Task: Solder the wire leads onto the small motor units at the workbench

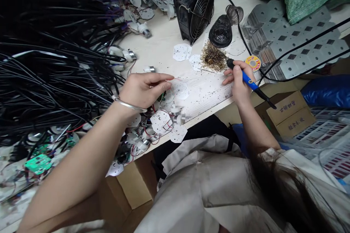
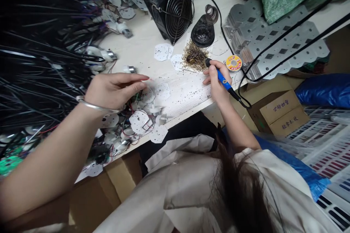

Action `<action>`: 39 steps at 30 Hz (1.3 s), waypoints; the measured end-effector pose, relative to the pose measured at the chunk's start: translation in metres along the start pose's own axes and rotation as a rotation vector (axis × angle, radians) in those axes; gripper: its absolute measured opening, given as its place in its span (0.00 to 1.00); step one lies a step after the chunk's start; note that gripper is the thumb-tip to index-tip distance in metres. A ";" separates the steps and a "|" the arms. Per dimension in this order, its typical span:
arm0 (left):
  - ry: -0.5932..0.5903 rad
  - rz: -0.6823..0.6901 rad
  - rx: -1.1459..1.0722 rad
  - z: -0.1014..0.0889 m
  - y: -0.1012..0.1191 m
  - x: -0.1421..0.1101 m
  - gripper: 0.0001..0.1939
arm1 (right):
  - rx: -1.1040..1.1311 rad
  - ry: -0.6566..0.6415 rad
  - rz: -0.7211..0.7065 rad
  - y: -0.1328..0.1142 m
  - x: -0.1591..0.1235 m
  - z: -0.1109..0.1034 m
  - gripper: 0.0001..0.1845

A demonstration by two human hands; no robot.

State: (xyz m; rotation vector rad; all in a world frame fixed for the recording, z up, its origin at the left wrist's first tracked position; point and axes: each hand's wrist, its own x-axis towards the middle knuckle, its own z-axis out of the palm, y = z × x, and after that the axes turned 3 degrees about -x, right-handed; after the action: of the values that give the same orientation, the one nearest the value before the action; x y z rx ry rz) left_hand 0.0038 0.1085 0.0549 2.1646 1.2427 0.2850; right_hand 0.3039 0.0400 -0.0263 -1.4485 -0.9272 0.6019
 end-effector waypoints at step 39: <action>-0.010 -0.089 0.442 0.043 0.015 -0.008 0.18 | 0.194 -0.179 0.113 -0.023 -0.072 0.039 0.24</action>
State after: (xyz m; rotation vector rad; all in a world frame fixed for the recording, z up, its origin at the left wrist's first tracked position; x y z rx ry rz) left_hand 0.0300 0.0790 0.0313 2.4597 1.5027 -0.0454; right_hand 0.2284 0.0010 -0.0196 -1.2932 -0.9031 0.8926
